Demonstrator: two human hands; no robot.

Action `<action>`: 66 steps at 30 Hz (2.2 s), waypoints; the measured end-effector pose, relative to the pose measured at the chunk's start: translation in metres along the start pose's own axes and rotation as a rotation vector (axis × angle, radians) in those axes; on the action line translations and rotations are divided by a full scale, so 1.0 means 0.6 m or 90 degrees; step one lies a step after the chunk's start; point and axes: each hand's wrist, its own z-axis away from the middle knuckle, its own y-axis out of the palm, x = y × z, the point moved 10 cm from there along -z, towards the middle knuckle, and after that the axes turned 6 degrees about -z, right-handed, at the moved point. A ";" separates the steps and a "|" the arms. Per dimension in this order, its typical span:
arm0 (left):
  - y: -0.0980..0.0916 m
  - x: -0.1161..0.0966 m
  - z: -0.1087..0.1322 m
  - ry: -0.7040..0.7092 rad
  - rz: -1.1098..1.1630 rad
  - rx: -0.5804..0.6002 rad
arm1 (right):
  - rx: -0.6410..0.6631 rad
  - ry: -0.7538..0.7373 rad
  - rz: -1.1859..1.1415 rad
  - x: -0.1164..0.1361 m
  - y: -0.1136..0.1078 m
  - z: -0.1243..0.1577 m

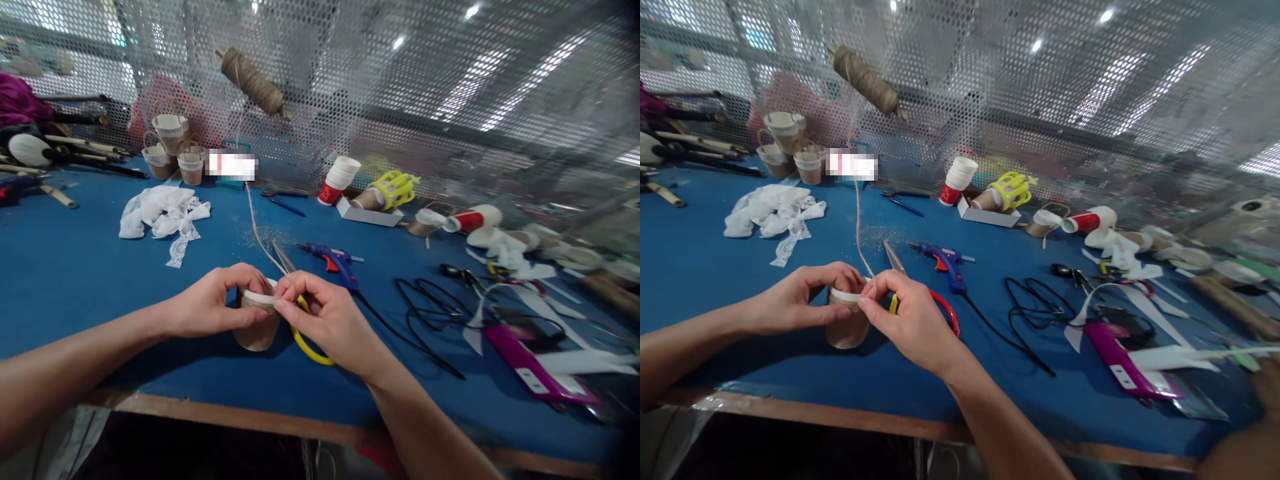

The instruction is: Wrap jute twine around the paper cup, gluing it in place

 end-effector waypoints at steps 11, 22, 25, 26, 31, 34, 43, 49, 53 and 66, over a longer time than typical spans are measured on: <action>0.007 0.025 0.000 -0.073 0.260 0.024 | -0.023 0.033 -0.076 -0.007 -0.013 -0.004; 0.012 0.007 -0.001 -0.069 0.023 0.043 | -0.020 -0.008 0.027 0.009 0.002 -0.001; 0.010 0.001 0.001 -0.077 0.003 0.020 | -0.018 -0.036 0.070 0.021 0.008 0.000; 0.009 -0.001 0.001 -0.079 -0.001 0.013 | -0.016 -0.043 0.084 0.023 0.009 0.001; -0.001 -0.006 0.001 -0.056 0.016 -0.005 | -0.018 -0.107 0.106 0.037 0.007 0.004; -0.018 0.006 -0.002 -0.051 0.044 -0.049 | -0.108 -0.137 0.115 0.038 -0.037 0.000; -0.027 0.045 -0.007 -0.065 0.074 -0.059 | -0.290 0.358 0.612 -0.122 -0.235 -0.013; -0.028 0.035 -0.007 -0.064 0.040 0.036 | -0.186 0.423 0.634 -0.163 -0.227 -0.020; -0.028 0.037 -0.007 -0.072 0.031 0.087 | -0.152 0.445 0.629 -0.169 -0.223 -0.018; -0.031 0.041 -0.008 -0.076 0.030 0.086 | -0.267 0.404 0.371 -0.168 -0.227 -0.007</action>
